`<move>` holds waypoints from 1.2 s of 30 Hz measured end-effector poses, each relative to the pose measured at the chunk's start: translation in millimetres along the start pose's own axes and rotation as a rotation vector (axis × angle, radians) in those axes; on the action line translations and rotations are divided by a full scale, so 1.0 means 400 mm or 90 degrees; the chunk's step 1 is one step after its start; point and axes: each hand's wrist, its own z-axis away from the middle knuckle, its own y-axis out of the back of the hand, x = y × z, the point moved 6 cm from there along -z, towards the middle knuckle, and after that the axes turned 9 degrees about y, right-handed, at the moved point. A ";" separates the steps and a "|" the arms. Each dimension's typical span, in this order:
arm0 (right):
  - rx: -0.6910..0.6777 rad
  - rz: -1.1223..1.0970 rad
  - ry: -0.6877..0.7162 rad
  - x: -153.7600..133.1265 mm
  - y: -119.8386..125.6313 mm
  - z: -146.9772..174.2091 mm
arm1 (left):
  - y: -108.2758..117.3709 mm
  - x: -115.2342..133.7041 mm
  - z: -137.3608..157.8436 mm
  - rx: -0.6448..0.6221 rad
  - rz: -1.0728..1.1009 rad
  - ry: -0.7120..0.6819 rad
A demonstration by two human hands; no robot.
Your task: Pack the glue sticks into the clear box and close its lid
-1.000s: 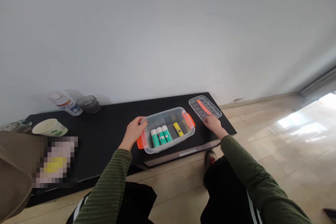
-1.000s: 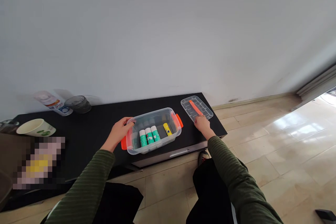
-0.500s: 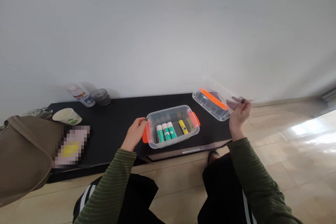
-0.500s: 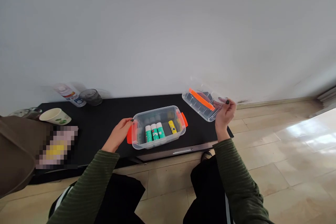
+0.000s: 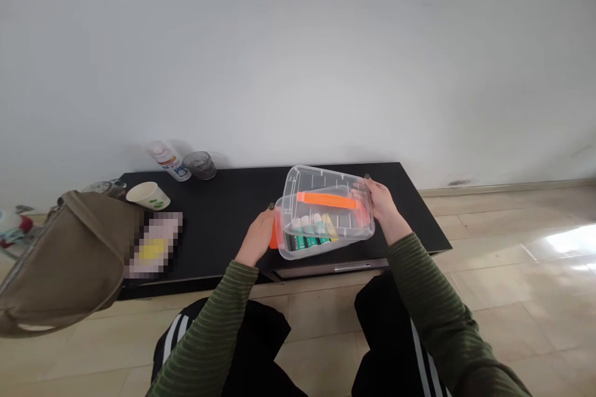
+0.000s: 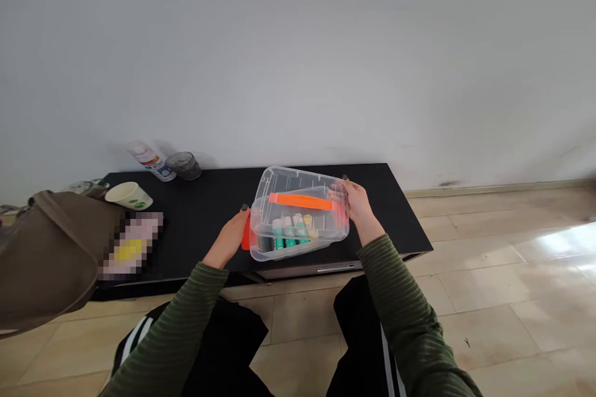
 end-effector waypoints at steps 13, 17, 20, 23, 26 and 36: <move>-0.132 0.447 0.208 0.016 -0.035 -0.034 | -0.012 0.012 0.014 -0.041 -0.033 -0.026; -0.149 0.547 0.228 0.026 -0.045 -0.034 | -0.017 0.002 0.008 -0.048 0.020 0.005; -0.141 0.600 0.250 0.022 -0.050 -0.026 | -0.026 -0.008 0.004 -0.054 0.071 0.024; -0.125 0.620 0.268 0.017 -0.051 -0.017 | -0.037 -0.018 0.002 -0.059 0.114 0.038; -0.113 0.577 0.256 0.019 -0.040 -0.017 | -0.032 -0.028 0.002 -0.015 0.146 0.049; -0.167 0.411 -0.027 0.077 0.073 0.037 | -0.082 -0.029 0.093 -0.234 0.334 0.183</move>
